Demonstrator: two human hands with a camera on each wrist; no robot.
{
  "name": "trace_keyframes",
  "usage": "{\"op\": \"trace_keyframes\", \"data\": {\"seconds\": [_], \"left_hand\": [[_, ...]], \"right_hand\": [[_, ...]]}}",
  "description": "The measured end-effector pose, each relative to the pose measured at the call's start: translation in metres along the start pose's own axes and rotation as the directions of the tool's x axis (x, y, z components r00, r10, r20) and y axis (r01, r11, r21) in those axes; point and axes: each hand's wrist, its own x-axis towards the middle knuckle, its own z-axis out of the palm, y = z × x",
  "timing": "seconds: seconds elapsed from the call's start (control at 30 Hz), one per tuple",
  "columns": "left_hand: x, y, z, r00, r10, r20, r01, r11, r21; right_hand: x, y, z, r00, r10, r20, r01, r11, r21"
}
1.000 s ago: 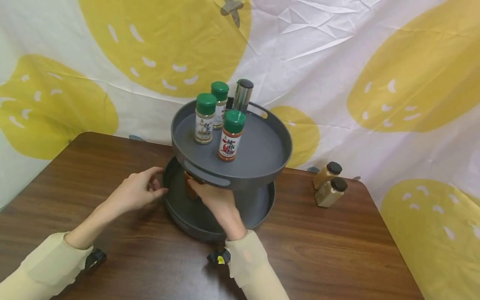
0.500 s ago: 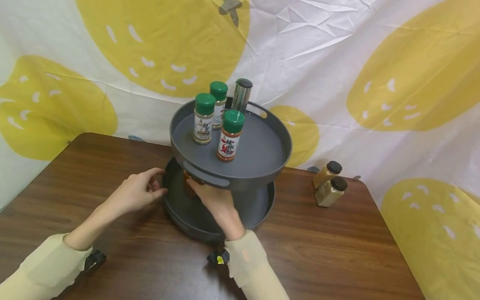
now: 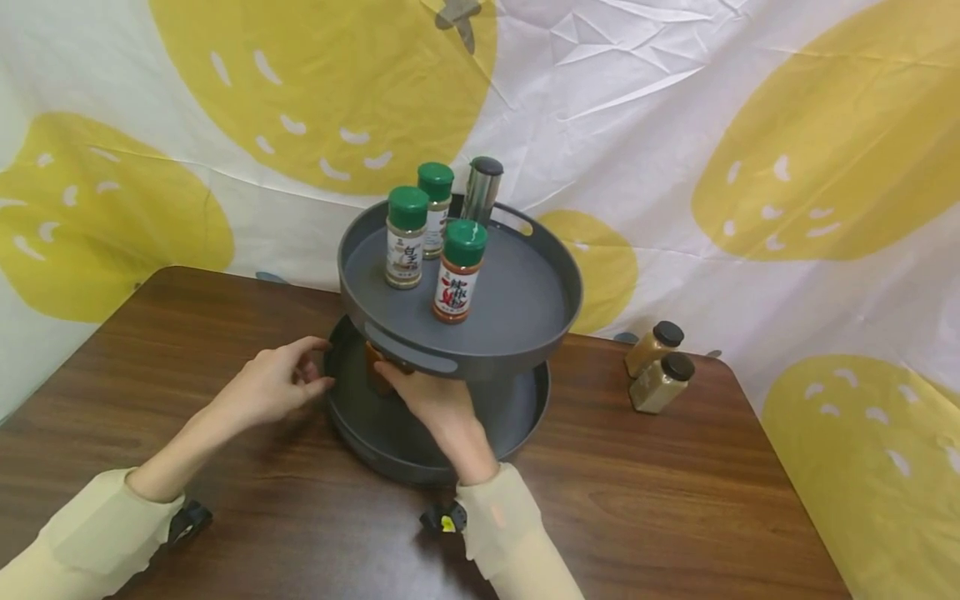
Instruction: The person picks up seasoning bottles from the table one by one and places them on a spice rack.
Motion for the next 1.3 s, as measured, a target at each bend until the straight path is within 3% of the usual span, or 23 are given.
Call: {"op": "trace_keyframes", "data": {"seconds": [0.37,0.57,0.67,1.0,1.13,1.3], "left_hand": [[0.002,-0.001,0.001,1.0,-0.011,0.01,0.011,1.0,0.0],[0.003,-0.001,0.001,1.0,-0.016,0.014,0.016,1.0,0.0],[0.002,-0.002,0.001,1.0,-0.019,0.016,0.019,1.0,0.0],[0.001,-0.001,-0.001,1.0,-0.018,0.016,0.018,1.0,-0.005],[0.001,-0.001,-0.002,1.0,-0.02,0.014,0.02,1.0,-0.001],[0.001,-0.002,-0.001,1.0,-0.015,0.016,0.015,1.0,0.001]], "right_hand": [[-0.012,-0.004,-0.009,1.0,-0.023,-0.011,0.023,0.999,0.024],[-0.018,-0.002,-0.013,0.998,-0.024,-0.064,0.025,1.0,0.017],[-0.02,0.0,-0.016,0.993,-0.061,-0.099,0.064,0.998,0.023],[-0.028,0.008,-0.028,0.95,-0.238,-0.204,0.231,0.971,-0.057],[-0.028,0.012,-0.035,0.922,-0.306,-0.235,0.293,0.952,-0.09],[-0.03,0.014,-0.045,0.911,-0.326,-0.253,0.318,0.945,-0.072]]}}
